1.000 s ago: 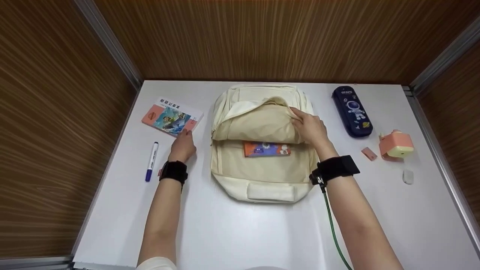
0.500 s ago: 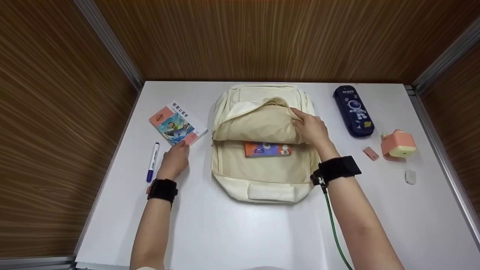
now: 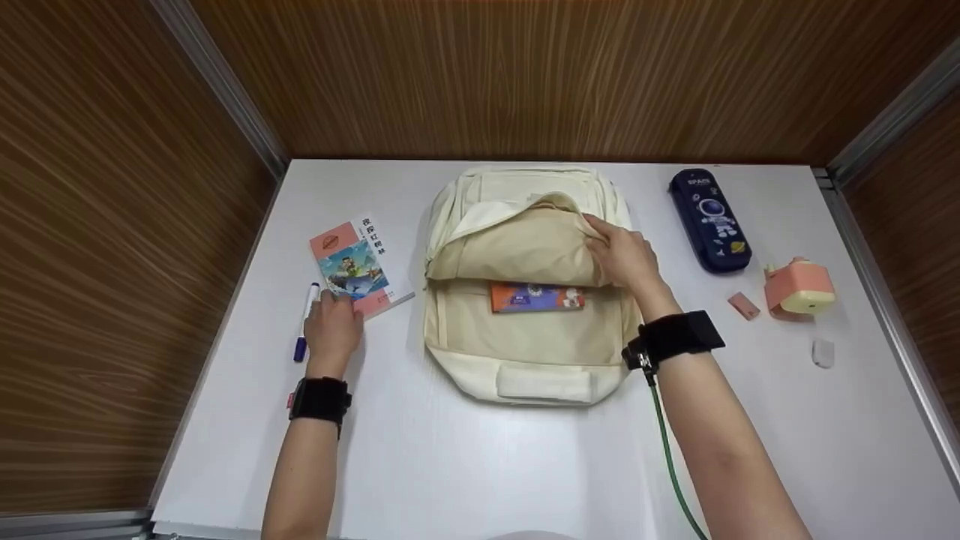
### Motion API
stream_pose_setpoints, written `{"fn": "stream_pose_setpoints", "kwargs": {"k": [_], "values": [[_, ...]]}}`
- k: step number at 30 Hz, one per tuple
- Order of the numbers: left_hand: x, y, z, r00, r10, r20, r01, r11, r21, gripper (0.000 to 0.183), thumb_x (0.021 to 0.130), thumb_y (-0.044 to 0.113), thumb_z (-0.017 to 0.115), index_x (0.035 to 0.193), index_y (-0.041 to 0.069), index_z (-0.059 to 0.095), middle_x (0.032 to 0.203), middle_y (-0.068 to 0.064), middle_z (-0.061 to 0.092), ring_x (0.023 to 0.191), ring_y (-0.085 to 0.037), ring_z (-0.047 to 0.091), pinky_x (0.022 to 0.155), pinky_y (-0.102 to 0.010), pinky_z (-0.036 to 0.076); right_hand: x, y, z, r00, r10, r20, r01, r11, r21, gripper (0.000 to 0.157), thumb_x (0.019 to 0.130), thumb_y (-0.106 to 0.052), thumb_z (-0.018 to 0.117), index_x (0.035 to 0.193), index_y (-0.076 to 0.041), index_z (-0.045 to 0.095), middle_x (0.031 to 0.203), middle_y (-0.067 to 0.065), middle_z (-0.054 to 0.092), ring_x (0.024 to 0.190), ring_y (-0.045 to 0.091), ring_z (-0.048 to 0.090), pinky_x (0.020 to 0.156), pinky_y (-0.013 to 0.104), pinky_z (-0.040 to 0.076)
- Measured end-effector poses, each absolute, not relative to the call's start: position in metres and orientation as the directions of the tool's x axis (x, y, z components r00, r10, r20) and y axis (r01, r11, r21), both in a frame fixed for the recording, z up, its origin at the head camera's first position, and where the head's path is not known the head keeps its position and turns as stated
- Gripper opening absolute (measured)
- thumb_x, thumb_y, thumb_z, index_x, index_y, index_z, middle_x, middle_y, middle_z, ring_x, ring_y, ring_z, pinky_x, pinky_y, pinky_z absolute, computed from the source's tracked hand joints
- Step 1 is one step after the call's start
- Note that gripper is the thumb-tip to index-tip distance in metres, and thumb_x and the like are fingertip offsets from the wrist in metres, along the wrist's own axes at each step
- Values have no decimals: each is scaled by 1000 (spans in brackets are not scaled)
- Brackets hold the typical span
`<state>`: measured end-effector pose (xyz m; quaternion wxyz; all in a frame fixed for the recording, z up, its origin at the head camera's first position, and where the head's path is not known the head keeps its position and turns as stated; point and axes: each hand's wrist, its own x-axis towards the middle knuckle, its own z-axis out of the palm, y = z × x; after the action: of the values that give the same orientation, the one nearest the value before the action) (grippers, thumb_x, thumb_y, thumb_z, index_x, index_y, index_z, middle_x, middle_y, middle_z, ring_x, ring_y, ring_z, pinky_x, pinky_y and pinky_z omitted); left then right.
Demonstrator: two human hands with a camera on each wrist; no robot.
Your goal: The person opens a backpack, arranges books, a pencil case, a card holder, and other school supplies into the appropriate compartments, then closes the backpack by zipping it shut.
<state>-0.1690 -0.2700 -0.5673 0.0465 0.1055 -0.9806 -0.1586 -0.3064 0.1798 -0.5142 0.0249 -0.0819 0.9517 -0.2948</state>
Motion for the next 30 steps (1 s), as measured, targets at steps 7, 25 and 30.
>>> {"fn": "stream_pose_setpoints", "kwargs": {"k": [7, 25, 30], "values": [[-181, -261, -575, -889, -447, -103, -447, 791, 418, 78, 98, 42, 57, 142, -17, 30, 128, -46, 38, 102, -56, 56, 80, -60, 49, -307, 179, -515, -986, -164, 5, -138, 815, -562, 47, 99, -36, 57, 145, -37, 48, 137, 21, 53, 112, 50, 55, 83, 62, 44], [-199, -268, -559, -824, -445, -352, -564, 708, 426, 90, 95, 36, 64, 151, -9, 10, 125, -38, 52, 112, -47, 54, 89, -56, 45, -306, 178, -515, -984, -177, 20, -158, 815, -558, 47, 99, -33, 57, 146, -35, 48, 138, 18, 53, 113, 47, 56, 83, 61, 44], [-203, -272, -556, -826, -430, -363, -559, 706, 436, 94, 92, 33, 68, 150, -11, 9, 129, -38, 49, 116, -48, 51, 93, -58, 42, -306, 179, -516, -985, -171, 17, -152, 820, -551, 47, 99, -34, 58, 145, -36, 48, 137, 20, 53, 112, 50, 56, 82, 62, 44]]}}
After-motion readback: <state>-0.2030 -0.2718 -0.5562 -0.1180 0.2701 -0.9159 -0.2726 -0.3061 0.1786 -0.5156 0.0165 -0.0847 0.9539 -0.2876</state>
